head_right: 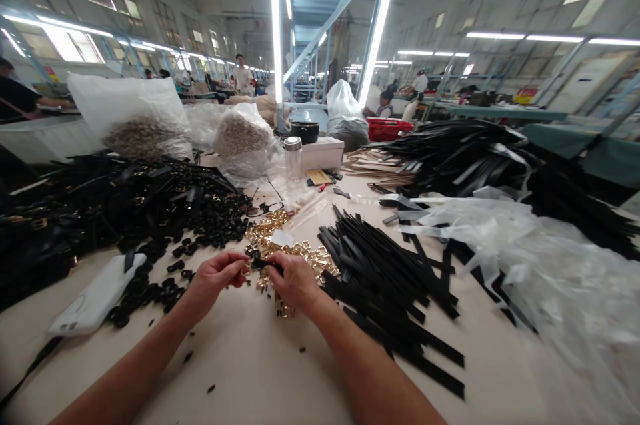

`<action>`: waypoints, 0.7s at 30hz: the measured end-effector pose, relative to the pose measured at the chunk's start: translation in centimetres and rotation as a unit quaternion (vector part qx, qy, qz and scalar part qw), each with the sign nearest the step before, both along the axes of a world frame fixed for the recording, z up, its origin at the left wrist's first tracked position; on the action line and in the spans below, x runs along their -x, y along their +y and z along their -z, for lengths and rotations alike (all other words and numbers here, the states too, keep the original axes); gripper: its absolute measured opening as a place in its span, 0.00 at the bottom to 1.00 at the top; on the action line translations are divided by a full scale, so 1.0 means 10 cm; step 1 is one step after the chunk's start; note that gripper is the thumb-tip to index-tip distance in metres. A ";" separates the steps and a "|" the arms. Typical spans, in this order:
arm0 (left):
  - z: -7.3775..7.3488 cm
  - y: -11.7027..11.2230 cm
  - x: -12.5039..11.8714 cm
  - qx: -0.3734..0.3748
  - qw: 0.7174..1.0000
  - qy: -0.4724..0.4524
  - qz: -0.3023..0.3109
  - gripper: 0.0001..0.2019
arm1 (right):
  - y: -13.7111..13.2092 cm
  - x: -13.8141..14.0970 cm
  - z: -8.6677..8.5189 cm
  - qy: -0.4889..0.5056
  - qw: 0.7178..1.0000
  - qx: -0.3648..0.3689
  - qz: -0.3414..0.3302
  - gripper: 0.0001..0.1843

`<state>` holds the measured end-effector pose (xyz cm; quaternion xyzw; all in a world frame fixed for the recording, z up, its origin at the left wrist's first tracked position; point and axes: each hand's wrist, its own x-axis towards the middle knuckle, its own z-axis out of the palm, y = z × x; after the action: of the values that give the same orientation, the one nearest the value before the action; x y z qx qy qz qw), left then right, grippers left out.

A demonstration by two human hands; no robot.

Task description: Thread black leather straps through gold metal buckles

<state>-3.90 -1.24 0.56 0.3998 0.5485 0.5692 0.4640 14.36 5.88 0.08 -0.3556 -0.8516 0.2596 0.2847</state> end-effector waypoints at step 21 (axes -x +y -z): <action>0.00 -0.07 0.04 -0.219 0.904 0.367 0.022 0.15 | 0.03 0.03 0.12 0.046 0.998 0.048 -0.010 0.07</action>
<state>-4.31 -1.89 0.53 0.6838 0.5331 0.4773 0.1429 14.05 6.17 -1.11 -0.3476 -0.8277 0.3194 0.3035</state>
